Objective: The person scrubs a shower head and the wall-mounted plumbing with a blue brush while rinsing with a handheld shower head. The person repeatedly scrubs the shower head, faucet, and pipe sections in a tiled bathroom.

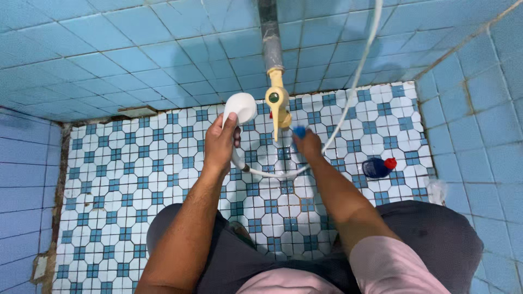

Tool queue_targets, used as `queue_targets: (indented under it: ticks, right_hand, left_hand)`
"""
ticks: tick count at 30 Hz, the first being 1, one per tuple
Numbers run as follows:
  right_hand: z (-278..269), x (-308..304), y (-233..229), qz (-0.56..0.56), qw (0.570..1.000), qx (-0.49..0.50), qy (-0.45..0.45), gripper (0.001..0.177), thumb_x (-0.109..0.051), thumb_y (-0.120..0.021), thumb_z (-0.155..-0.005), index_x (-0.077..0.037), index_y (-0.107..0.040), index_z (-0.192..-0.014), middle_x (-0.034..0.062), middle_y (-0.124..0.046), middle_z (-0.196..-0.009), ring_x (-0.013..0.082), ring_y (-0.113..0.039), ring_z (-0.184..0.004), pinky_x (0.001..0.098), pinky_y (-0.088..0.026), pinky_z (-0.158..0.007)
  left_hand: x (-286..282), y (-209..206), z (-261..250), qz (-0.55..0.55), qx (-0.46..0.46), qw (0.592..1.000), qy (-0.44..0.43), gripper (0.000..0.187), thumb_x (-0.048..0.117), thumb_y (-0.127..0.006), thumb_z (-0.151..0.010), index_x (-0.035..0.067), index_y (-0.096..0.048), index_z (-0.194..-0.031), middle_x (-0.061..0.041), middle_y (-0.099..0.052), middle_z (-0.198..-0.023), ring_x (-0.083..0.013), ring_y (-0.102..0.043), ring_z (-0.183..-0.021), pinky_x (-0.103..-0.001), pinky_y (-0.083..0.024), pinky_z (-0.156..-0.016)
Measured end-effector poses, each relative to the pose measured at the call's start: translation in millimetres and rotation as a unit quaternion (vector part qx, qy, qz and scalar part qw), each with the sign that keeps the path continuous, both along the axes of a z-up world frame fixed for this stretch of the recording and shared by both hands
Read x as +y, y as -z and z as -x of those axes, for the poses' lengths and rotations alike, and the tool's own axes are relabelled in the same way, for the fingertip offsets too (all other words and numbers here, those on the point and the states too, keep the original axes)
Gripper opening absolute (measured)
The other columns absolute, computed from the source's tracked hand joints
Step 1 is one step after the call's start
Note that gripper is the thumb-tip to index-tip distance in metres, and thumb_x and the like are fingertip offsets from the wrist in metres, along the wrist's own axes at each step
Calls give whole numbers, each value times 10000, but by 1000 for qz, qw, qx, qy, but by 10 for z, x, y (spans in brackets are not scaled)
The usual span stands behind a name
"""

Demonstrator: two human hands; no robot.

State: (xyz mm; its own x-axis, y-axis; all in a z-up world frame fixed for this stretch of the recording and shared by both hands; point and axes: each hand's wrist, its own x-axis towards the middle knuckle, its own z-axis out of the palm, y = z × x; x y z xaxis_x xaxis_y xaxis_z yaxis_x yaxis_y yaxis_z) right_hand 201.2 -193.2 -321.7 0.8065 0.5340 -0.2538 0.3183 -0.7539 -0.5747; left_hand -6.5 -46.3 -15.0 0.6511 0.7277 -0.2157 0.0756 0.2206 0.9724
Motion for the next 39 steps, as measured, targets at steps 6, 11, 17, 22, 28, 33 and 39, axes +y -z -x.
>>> queue_targets:
  ticks: [6,11,17,22,28,33,39]
  right_hand:
    - [-135,496,-1644,-545,701,447,109,387,-471,-585,-1070,-100,-694,-1050,39,-679,-831,183,-628,-665,348,-435,-505]
    - [187,205,-3097,-446,723,523,66,373,-457,-597,-995,-93,-679,-1001,37,-653,-739,152,-620,-526,292,-350,-348]
    - [672,49,-3439,-503,715,451,178,378,-466,-526,-982,-94,-591,-967,58,-589,-690,181,-572,-439,308,-338,-320]
    - [1079,-135,-3286,-530,825,168,98,378,-367,-495,-1059,-73,-425,-1287,61,-571,-897,128,-577,-606,272,-448,-442]
    - [944,-505,-3398,-391,845,-311,-191,647,-240,-696,-1062,-21,-299,-1523,161,-608,-1157,254,-683,-927,337,-583,-730]
    - [828,-597,-3702,-252,795,-482,-268,788,-259,-830,-929,-106,-410,-1578,133,-631,-1061,247,-668,-826,350,-559,-627]
    - [928,-564,-3937,-174,785,-528,-274,692,-252,-837,-942,-161,-511,-1546,107,-637,-983,193,-646,-748,319,-535,-565]
  left_hand:
    - [1,-47,-57,-9,-16,1000,-20,447,450,-629,-999,45,-672,-1183,39,-519,-703,-54,-470,-614,-219,-390,-536]
    - [-56,-113,-63,-18,-36,999,-21,480,453,-652,-990,36,-676,-1227,42,-522,-708,-51,-465,-615,-218,-391,-539]
    - [-135,-142,-20,-28,-45,998,-20,492,450,-649,-993,40,-667,-1266,55,-527,-715,-36,-467,-618,-210,-393,-539]
    - [-232,-213,-34,-46,-42,998,-18,501,445,-650,-980,41,-663,-1276,59,-514,-698,-31,-456,-598,-207,-382,-522]
    - [-301,-264,-11,-38,-72,997,-10,493,412,-674,-987,26,-658,-1294,68,-526,-717,-25,-455,-611,-207,-382,-527]
    - [-293,-278,-4,-55,-65,996,-8,508,425,-666,-978,30,-655,-1296,54,-527,-689,-37,-465,-587,-216,-394,-515]
    - [-321,-240,14,-55,-61,997,-15,496,429,-659,-988,17,-663,-1264,57,-519,-701,-38,-465,-599,-216,-403,-527]
